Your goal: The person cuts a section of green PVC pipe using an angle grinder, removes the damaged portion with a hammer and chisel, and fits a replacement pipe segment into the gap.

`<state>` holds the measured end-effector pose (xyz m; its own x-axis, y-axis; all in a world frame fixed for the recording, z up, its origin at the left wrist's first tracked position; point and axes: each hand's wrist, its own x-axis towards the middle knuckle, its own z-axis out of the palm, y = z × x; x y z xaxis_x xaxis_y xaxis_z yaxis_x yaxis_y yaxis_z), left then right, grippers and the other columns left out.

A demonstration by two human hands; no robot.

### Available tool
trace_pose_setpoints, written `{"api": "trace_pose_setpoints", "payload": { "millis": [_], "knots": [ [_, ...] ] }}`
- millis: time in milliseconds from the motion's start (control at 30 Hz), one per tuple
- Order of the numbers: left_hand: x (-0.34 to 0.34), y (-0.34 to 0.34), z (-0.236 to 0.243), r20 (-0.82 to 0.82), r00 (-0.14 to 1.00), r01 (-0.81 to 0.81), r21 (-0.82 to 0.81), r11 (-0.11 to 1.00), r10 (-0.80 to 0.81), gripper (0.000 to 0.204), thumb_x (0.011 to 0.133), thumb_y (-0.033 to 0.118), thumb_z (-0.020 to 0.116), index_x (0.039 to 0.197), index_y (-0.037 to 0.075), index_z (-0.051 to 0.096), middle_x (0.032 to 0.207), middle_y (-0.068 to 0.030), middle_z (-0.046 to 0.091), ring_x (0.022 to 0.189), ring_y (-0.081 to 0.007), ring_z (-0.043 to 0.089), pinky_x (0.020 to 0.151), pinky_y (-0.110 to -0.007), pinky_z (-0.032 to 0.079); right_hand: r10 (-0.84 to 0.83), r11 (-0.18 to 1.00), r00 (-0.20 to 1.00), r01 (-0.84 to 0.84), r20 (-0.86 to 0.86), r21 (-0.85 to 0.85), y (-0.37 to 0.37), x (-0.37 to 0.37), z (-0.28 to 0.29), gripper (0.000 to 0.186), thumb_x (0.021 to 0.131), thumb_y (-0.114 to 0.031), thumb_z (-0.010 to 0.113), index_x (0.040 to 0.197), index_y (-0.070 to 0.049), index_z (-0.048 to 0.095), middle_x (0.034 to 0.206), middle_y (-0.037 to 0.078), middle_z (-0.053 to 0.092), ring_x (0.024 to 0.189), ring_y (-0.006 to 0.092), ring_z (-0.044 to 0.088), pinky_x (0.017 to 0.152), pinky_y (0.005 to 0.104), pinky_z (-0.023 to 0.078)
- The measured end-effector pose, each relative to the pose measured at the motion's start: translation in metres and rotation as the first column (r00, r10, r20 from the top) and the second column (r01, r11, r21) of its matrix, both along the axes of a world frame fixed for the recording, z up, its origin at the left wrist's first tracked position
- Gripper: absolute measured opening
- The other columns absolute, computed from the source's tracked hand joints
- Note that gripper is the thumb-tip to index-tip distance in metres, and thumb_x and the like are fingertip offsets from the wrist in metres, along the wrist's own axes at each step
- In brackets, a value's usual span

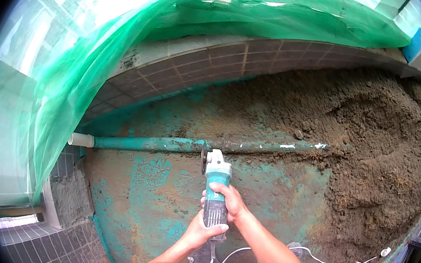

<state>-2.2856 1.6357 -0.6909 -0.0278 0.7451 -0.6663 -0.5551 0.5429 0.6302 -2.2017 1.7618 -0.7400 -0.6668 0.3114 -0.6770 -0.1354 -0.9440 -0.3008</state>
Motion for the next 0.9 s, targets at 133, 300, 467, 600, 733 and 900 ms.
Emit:
{"api": "trace_pose_setpoints", "payload": {
  "millis": [133,300,467,600,733,900],
  "knots": [
    [-0.001,0.001,-0.001,-0.002,1.0,-0.002,0.009,1.0,0.002,0.053,0.08,0.017,0.08,0.122,0.004,0.05,0.099,-0.0044,0.062,0.077,-0.0162,0.066,0.065,-0.032,0.061,-0.001,1.0,1.0,0.0,0.016,0.019,0.002,-0.003,-0.001,0.04,0.087,-0.029,0.072,0.112,-0.002,0.056,0.093,0.013,0.066,0.08,0.0232,0.07,0.068,0.0362,0.059],
    [0.0,0.004,0.001,0.008,1.0,-0.024,-0.013,1.0,0.024,0.052,0.081,0.017,0.08,0.121,0.005,0.05,0.097,-0.0039,0.061,0.075,-0.0161,0.066,0.063,-0.032,0.061,0.008,1.0,1.0,-0.008,-0.006,0.026,0.003,-0.003,-0.005,0.041,0.087,-0.03,0.072,0.112,-0.002,0.056,0.093,0.012,0.066,0.079,0.0228,0.07,0.068,0.036,0.06],
    [-0.004,0.005,0.001,0.026,1.0,-0.007,-0.013,1.0,0.007,0.052,0.081,0.017,0.08,0.122,0.005,0.05,0.096,-0.0038,0.061,0.075,-0.0155,0.065,0.062,-0.032,0.061,0.009,1.0,1.0,-0.009,-0.004,0.022,0.003,-0.005,-0.005,0.041,0.087,-0.031,0.072,0.111,-0.002,0.056,0.093,0.012,0.066,0.078,0.0225,0.07,0.066,0.0355,0.06],
    [-0.004,0.005,0.0,0.018,1.0,-0.017,-0.01,1.0,0.017,0.051,0.081,0.017,0.08,0.121,0.005,0.051,0.096,-0.0039,0.061,0.075,-0.0157,0.066,0.062,-0.032,0.061,0.012,1.0,1.0,-0.012,-0.008,0.015,0.003,-0.007,-0.009,0.041,0.087,-0.031,0.072,0.111,-0.001,0.056,0.093,0.012,0.066,0.078,0.0227,0.07,0.066,0.0356,0.06],
    [-0.006,0.011,0.002,0.019,1.0,-0.015,-0.022,1.0,0.015,0.051,0.081,0.018,0.08,0.12,0.004,0.051,0.096,-0.0045,0.062,0.074,-0.0167,0.066,0.062,-0.032,0.061,0.032,0.999,0.999,-0.032,-0.001,0.006,0.009,-0.008,-0.013,0.042,0.088,-0.029,0.07,0.113,0.0,0.054,0.095,0.013,0.067,0.08,0.0245,0.07,0.068,0.04,0.061],
    [-0.011,0.016,0.004,0.04,0.999,-0.03,-0.028,0.999,0.031,0.049,0.081,0.017,0.079,0.119,0.003,0.052,0.095,-0.0057,0.062,0.072,-0.0185,0.068,0.061,-0.033,0.061,0.049,0.998,0.998,-0.05,0.031,0.033,0.017,-0.013,-0.006,0.042,0.088,-0.03,0.071,0.112,0.0,0.055,0.094,0.014,0.067,0.08,0.0248,0.07,0.069,0.0398,0.061]
  ]
}}
